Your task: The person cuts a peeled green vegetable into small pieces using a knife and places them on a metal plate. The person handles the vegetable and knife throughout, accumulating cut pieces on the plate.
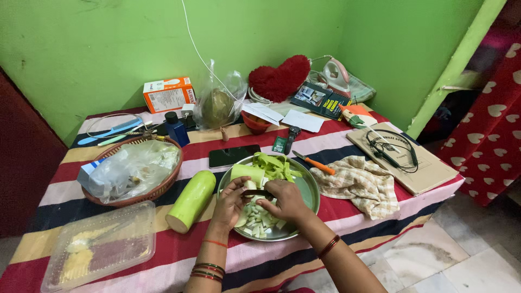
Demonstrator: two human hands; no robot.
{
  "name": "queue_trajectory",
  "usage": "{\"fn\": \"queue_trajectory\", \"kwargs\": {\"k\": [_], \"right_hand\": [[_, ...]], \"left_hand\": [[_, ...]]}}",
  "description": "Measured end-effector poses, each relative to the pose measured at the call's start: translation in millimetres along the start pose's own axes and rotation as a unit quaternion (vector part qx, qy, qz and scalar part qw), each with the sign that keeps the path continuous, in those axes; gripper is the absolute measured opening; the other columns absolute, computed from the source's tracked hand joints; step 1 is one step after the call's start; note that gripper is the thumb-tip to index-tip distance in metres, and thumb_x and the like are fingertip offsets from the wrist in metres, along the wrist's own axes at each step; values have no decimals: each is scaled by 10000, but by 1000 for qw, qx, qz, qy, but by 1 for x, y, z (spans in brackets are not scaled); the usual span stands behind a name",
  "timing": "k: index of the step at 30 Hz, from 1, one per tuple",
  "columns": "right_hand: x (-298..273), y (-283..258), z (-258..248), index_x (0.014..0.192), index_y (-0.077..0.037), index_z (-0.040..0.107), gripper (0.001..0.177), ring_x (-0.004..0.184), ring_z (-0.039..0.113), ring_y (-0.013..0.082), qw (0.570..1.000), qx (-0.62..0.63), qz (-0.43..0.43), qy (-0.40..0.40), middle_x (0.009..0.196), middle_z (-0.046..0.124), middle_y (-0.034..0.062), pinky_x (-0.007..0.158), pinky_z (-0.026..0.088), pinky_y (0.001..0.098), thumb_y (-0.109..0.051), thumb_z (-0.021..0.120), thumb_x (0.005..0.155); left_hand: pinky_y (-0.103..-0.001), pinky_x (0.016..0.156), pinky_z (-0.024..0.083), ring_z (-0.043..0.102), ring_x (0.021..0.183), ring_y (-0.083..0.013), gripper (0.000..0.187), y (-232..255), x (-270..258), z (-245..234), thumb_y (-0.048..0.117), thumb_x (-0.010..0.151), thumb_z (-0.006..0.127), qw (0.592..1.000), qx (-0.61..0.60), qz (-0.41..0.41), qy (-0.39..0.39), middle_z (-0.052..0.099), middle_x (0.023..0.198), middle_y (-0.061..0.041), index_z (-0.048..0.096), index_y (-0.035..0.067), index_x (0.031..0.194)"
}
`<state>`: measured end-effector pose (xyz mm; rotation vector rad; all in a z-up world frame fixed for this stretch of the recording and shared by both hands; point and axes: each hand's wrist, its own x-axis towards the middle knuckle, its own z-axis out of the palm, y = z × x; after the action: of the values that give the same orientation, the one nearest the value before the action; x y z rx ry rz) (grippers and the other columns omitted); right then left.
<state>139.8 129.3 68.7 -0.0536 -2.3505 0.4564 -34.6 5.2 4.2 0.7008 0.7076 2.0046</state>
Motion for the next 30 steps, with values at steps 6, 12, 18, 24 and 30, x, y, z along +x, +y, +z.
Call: {"fn": "queue_trajectory", "kwargs": {"k": [6, 12, 18, 24, 30], "right_hand": [[4, -1, 2, 926, -29, 615, 612, 790, 647, 395, 999, -6, 39, 0, 836, 641, 189, 696, 493, 465, -589, 798, 762], [5, 3, 8, 930, -26, 591, 706, 808, 663, 383, 998, -8, 54, -29, 849, 649, 174, 708, 508, 453, -640, 843, 691], [5, 1, 5, 934, -34, 607, 691, 769, 665, 385, 997, 0, 64, -46, 821, 656, 164, 672, 510, 452, -625, 854, 674], [6, -2, 1, 911, -36, 609, 668, 710, 660, 345, 994, 24, 89, -61, 783, 653, 148, 641, 506, 430, -610, 853, 672], [3, 1, 5, 928, -50, 610, 634, 710, 655, 339, 996, 24, 77, -30, 787, 648, 137, 643, 505, 425, -607, 845, 736]], "left_hand": [[-294, 812, 576, 692, 947, -147, 329, 0, -1, 2, 42, 937, 629, 1000, 16, -23, -8, 714, 1101, -78, 636, 8, 1264], [-277, 794, 559, 688, 956, -154, 288, -2, -3, 2, 50, 947, 650, 994, 26, -92, -59, 722, 1094, -86, 667, -26, 1224], [-273, 775, 559, 688, 937, -152, 269, -3, -3, 1, 49, 947, 659, 993, 30, -106, -43, 722, 1079, -86, 679, -22, 1206], [-301, 753, 567, 682, 890, -157, 238, -5, 2, -6, 44, 926, 665, 999, 24, -43, -17, 716, 1029, -74, 679, -2, 1160], [-298, 746, 562, 668, 852, -154, 185, -6, 2, -6, 46, 942, 665, 999, 26, -38, -12, 687, 979, -68, 663, 17, 1125]]}}
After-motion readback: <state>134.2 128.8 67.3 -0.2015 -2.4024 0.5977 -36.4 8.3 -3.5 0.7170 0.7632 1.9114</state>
